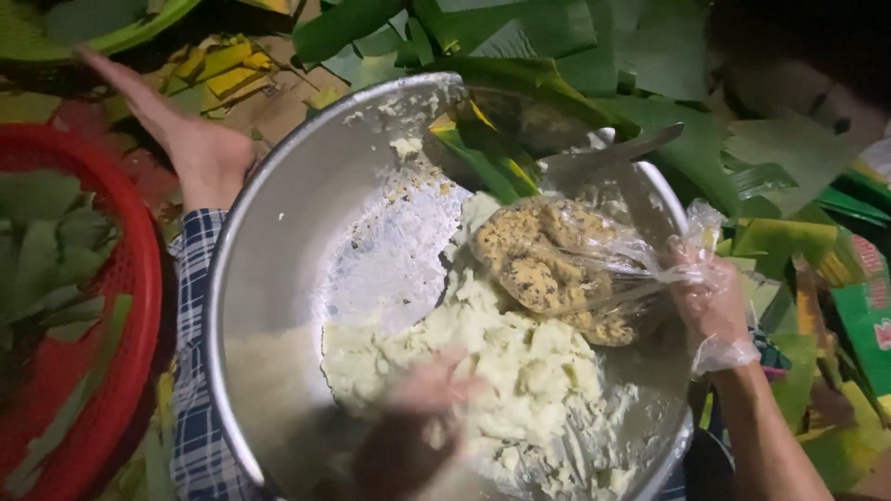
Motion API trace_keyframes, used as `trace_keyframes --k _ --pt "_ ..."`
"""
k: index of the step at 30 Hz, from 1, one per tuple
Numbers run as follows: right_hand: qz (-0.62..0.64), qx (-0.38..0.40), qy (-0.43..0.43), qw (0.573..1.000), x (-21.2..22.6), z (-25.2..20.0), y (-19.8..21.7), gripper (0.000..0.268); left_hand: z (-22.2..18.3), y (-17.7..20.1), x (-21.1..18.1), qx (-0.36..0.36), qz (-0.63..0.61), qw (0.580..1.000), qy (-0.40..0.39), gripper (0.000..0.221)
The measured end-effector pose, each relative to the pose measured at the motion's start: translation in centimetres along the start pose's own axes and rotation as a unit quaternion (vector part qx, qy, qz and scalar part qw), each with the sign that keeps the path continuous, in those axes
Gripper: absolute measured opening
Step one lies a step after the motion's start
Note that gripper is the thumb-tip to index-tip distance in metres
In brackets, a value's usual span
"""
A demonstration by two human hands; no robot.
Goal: Kneading and mixing a large batch of dough with filling in a metal bowl while sitting on the floor.
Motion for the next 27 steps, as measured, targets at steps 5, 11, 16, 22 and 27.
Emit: trace_keyframes --k 5,11,16,22,27 --pt "0.036 -0.013 0.007 0.999 1.7 -0.8 0.2 0.025 -5.0 11.1 15.4 -0.121 -0.133 0.895 0.409 0.086" --pt "0.046 0.005 0.027 0.999 1.1 -0.6 0.0 0.022 -5.3 2.3 17.5 -0.034 -0.358 0.844 0.398 0.044" --pt "0.046 0.007 0.029 0.998 -0.4 -0.1 -0.1 0.021 -1.6 -4.1 6.5 0.060 -0.473 0.813 0.335 0.045" --pt "-0.010 -0.021 0.012 1.000 -0.3 -0.3 0.0 0.022 6.8 -8.6 -0.9 0.219 -0.333 0.849 0.348 0.047" --pt "0.078 -0.006 0.011 0.997 -2.0 0.1 -0.1 0.017 9.3 -12.1 -0.1 0.044 -0.336 0.904 0.262 0.034"
Point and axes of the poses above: each hand's wrist, its own z-axis towards the middle knuckle, its own y-axis out of the back of the hand, x = y × z, the point moved 8 cm from there along z, towards the middle knuckle, and after that the axes turned 9 degrees about -z, right-handed, at the moved point
